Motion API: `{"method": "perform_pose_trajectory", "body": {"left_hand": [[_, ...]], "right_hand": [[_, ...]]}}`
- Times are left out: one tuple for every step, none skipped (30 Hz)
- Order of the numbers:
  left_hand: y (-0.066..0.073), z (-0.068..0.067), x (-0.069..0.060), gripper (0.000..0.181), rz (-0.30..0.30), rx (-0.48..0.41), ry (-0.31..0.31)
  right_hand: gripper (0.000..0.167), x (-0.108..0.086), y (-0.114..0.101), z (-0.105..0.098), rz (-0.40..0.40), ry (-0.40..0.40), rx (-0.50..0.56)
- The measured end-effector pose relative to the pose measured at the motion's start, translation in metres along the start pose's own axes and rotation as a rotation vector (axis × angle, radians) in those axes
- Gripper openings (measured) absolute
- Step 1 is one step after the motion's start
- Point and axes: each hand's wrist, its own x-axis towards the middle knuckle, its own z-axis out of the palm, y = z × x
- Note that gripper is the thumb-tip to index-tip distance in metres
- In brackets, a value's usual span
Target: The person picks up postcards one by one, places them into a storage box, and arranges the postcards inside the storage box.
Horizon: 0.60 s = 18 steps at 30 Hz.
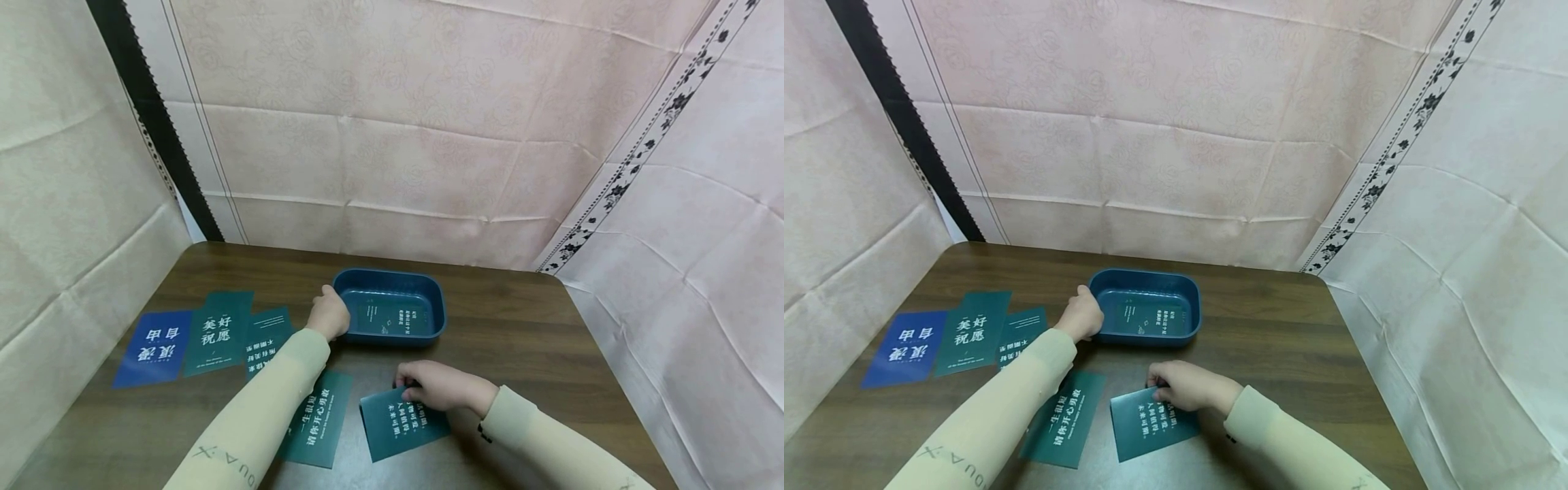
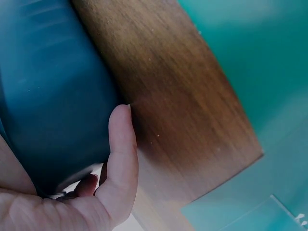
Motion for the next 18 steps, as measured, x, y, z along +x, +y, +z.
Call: {"method": "perform_pose_trajectory", "body": {"left_hand": [[0.0, 0.0, 0.0, 0.066, 0.0, 0.0, 0.0], [0.0, 0.0, 0.0, 0.066, 0.0, 0.0, 0.0], [0.0, 0.0, 0.0, 0.066, 0.0, 0.001, 0.0], [0.0, 0.0, 0.0, 0.066, 0.0, 0.003, 0.001], [0.0, 0.0, 0.0, 0.066, 0.0, 0.005, 0.001], [0.0, 0.0, 0.0, 0.066, 0.0, 0.005, 0.002], [0.0, 0.0, 0.0, 0.067, -0.001, 0.006, 0.003], [0.0, 0.0, 0.0, 0.067, -0.001, 0.009, 0.004], [0.0, 0.001, 0.0, 0.067, -0.002, 0.011, 0.005], [0.0, 0.001, 0.0, 0.068, -0.002, 0.013, 0.005], [0.0, 0.001, 0.001, 0.068, -0.003, 0.013, 0.005], [0.0, 0.001, 0.001, 0.069, -0.004, 0.014, 0.004], [0.0, 0.001, 0.001, 0.07, -0.005, 0.015, 0.003], [0.0, 0.001, 0.001, 0.071, -0.006, 0.016, 0.001], [0.001, 0.001, 0.001, 0.072, -0.008, 0.016, 0.0], [0.0, 0.001, 0.001, 0.072, -0.009, 0.017, 0.0], [0.0, 0.001, 0.002, 0.072, -0.011, 0.017, -0.002], [0.0, 0.001, 0.002, 0.072, -0.013, 0.016, -0.002]], "right_hand": [[0.008, -0.001, 0.001, -0.001, -0.002, 0.007, 0.009], [0.008, -0.002, 0.001, -0.002, -0.004, 0.014, 0.016], [0.009, -0.002, 0.002, -0.003, -0.004, 0.019, 0.022], [0.009, -0.003, 0.002, -0.004, -0.004, 0.023, 0.025], [0.009, -0.004, 0.002, -0.005, 0.0, 0.026, 0.034], [0.009, -0.004, 0.003, -0.006, 0.003, 0.029, 0.042], [0.01, -0.005, 0.002, -0.007, 0.008, 0.03, 0.052], [0.01, -0.005, 0.003, -0.008, 0.01, 0.031, 0.058], [0.01, -0.005, 0.003, -0.009, 0.013, 0.032, 0.064], [0.01, -0.005, 0.003, -0.01, 0.015, 0.033, 0.071], [0.01, -0.005, 0.003, -0.01, 0.016, 0.035, 0.075], [0.009, -0.005, 0.003, -0.011, 0.015, 0.038, 0.077], [0.009, -0.005, 0.002, -0.012, 0.014, 0.041, 0.079], [0.009, -0.005, 0.002, -0.012, 0.014, 0.044, 0.082], [0.009, -0.005, 0.002, -0.013, 0.014, 0.049, 0.084], [0.01, -0.005, 0.002, -0.014, 0.015, 0.053, 0.087], [0.01, -0.005, 0.002, -0.015, 0.018, 0.056, 0.089], [0.01, -0.006, 0.001, -0.016, 0.022, 0.059, 0.094]]}}
